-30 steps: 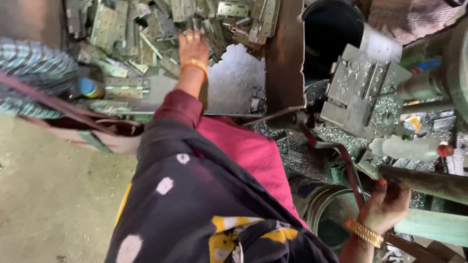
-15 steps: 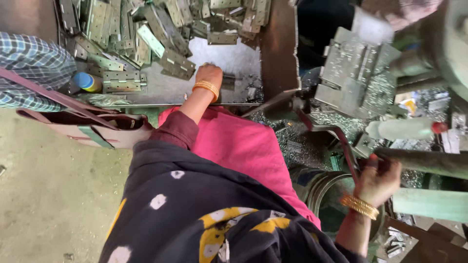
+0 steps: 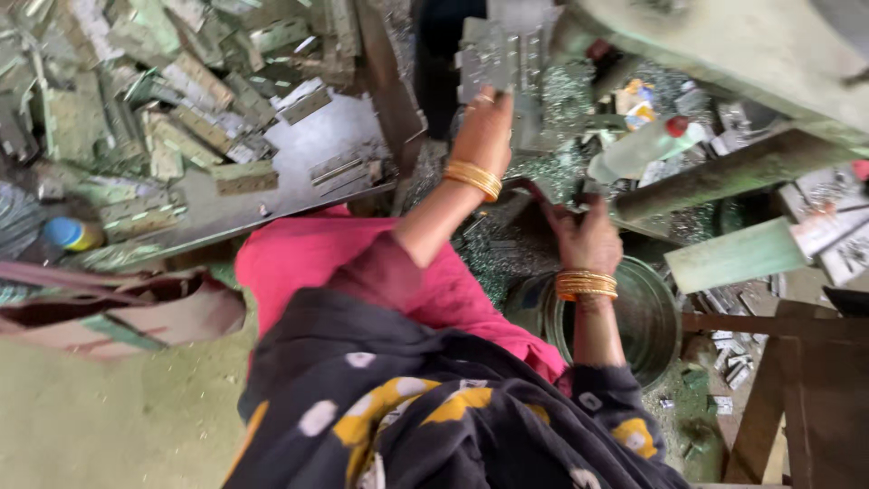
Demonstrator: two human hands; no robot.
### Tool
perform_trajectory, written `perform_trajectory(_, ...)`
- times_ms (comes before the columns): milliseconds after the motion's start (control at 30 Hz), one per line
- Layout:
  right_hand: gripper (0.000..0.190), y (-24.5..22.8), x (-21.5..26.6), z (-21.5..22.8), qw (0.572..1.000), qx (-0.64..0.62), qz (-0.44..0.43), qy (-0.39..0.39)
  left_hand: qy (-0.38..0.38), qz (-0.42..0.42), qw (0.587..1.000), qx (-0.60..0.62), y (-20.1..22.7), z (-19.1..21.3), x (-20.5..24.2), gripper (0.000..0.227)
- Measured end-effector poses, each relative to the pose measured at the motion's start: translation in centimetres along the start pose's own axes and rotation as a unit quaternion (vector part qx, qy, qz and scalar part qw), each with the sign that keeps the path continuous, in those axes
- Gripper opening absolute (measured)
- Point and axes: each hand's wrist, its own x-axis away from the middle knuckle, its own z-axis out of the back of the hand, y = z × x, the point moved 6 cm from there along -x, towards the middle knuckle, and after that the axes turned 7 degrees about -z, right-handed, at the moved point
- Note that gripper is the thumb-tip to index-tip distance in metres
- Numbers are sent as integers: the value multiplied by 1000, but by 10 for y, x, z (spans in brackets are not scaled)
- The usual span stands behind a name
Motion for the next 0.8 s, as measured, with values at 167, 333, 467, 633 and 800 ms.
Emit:
perform_trajectory(167,59,8,-10,-22,993,32,5,-112,-149,0,982,-117,43,-31,24,30)
perform_trajectory(333,60,13,-9,-35,988,-8,33,-149,-237,-35,942,-235,49,-37,16,24)
perform_trajectory(467,60,15,-12,-36,988,2,36,-151,-236,-20,942,-238,47,-39,0,25)
perform_trajectory(633,59,37,-18,-56,983,19,30,-181,-248,-21,934,-257,48,-34,-3,27)
perform_trajectory(800,54,69,7,-100,985,24,7,-169,-341,11,910,-234,43,-42,-7,29)
